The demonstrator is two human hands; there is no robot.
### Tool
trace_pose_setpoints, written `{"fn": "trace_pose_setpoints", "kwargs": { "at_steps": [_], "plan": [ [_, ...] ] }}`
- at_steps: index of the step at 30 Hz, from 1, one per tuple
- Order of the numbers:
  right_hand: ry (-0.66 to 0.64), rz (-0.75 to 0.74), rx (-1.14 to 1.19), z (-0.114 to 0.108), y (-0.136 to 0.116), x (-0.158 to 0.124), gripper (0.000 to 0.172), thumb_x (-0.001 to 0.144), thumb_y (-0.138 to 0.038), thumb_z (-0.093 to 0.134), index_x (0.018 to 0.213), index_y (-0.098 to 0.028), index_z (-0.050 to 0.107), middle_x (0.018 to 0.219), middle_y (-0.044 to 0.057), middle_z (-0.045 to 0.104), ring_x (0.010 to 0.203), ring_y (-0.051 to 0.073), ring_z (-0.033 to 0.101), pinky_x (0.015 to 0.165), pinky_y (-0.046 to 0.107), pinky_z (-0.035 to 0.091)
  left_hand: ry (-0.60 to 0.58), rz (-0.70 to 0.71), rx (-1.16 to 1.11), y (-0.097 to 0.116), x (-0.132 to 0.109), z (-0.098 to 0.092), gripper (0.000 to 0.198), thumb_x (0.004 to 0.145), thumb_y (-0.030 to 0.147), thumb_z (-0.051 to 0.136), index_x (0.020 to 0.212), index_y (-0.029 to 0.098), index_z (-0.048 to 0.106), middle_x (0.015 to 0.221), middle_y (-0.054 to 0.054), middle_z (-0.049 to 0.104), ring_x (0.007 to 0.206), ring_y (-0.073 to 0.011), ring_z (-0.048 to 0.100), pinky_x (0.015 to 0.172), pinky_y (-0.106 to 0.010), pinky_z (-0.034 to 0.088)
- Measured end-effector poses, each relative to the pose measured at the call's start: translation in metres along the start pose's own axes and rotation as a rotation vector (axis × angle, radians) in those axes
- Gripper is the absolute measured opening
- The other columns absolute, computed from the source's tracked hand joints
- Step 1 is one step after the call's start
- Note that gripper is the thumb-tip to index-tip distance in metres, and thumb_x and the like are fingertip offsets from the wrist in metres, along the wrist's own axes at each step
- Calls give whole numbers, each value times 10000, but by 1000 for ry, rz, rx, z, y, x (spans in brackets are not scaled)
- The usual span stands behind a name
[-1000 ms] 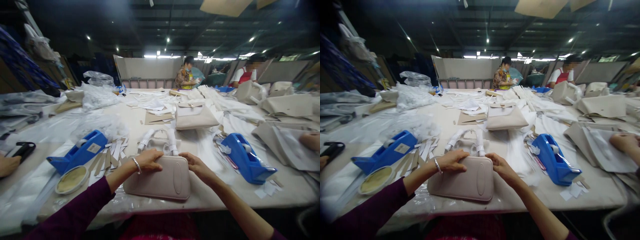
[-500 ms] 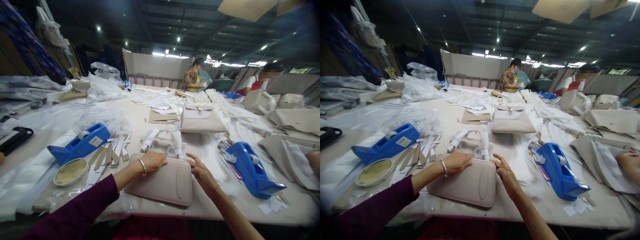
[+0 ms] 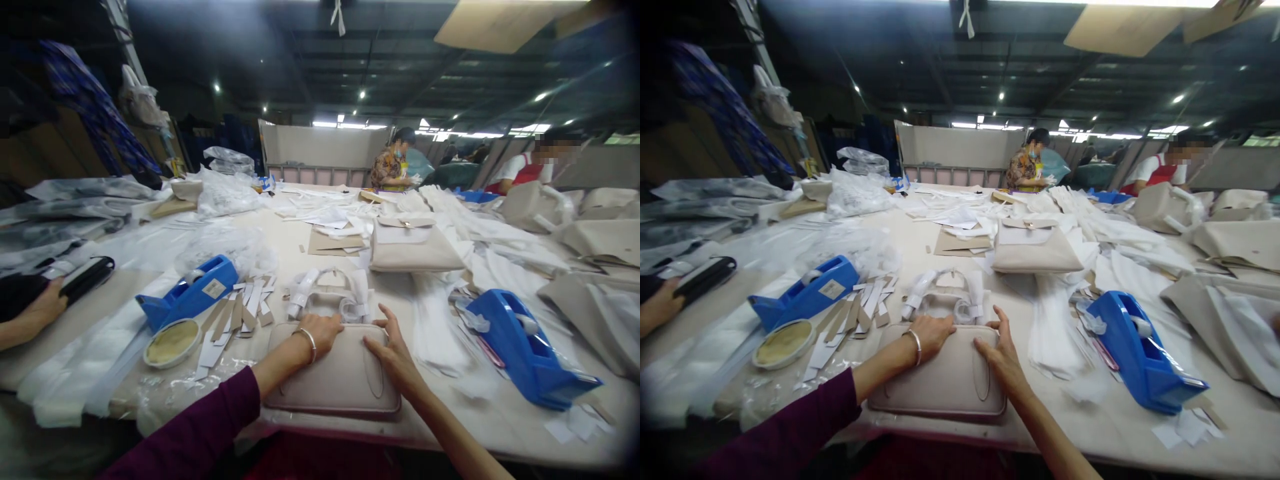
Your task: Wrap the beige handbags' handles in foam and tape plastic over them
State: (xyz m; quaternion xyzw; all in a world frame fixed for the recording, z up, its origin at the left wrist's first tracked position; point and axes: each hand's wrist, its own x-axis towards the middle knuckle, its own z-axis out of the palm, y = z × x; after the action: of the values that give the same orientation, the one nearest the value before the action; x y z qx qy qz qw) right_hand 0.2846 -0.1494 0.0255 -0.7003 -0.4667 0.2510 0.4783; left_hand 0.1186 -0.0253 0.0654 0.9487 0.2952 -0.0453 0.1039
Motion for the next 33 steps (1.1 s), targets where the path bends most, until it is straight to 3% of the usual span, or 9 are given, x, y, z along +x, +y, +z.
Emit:
{"fn": "trace_pose_setpoints", "kwargs": {
  "at_steps": [4,8,11,14,17,19,24,29,33],
  "plan": [
    [167,-251,-426,13,-24,-9,612,791,-208,529,1381,-201,365,1303,165,455,1183,370,432,954,589,348,70,-24,20,2,-9,5,343,975,368,275,1063,164,536,899,-141,696,841,-285,671,755,-400,487],
    [150,-561,-520,51,-43,-19,550,772,-12,400,1303,-151,442,1261,168,507,1153,309,442,976,496,386,160,3,-15,2,-16,8,249,967,272,312,1088,169,504,995,-103,662,924,-219,637,815,-339,493],
    [144,-593,-525,75,-41,-17,420,784,16,365,1143,-122,532,1075,156,572,1010,283,489,908,449,452,387,32,-156,0,-18,8,245,893,100,320,1059,159,491,1063,-92,594,1015,-177,567,908,-317,472],
    [135,-585,-594,82,-35,-14,339,790,27,366,970,-150,591,990,132,576,940,278,488,849,438,476,620,53,-242,0,-8,1,372,808,8,331,1119,135,492,1151,-110,539,1135,-180,481,1030,-347,404],
    [118,-594,-609,79,-32,-13,343,792,26,365,978,-138,602,999,142,573,932,276,485,826,430,492,527,-54,-104,2,22,-10,452,814,-22,334,1216,120,482,1260,-119,509,1238,-181,409,1086,-333,344],
    [111,-596,-624,77,-31,-12,356,794,24,359,1005,-125,605,1002,149,573,932,278,484,826,436,497,419,-148,-44,0,49,-15,402,815,-33,334,1138,83,543,1201,-153,555,1206,-221,450,1045,-358,379],
    [105,-585,-631,80,-26,-6,492,726,50,363,1137,-105,586,1080,160,566,1009,290,477,887,450,491,290,-244,-7,-13,101,-5,308,885,11,345,1037,45,610,1115,-181,614,1130,-261,535,969,-408,436],
    [72,-558,-528,77,-30,-7,485,724,53,371,1136,-74,596,1072,159,578,1046,288,485,907,443,482,205,-279,22,-23,116,5,175,932,140,482,989,90,640,1035,-96,658,1051,-212,598,934,-414,477],
    [27,-572,-257,52,-50,2,375,831,-7,408,1111,-160,605,1113,93,586,1039,200,528,909,312,478,204,-275,17,-25,118,7,196,935,249,535,1034,110,631,1079,-84,647,1069,-213,594,938,-435,484]
  ]
}}
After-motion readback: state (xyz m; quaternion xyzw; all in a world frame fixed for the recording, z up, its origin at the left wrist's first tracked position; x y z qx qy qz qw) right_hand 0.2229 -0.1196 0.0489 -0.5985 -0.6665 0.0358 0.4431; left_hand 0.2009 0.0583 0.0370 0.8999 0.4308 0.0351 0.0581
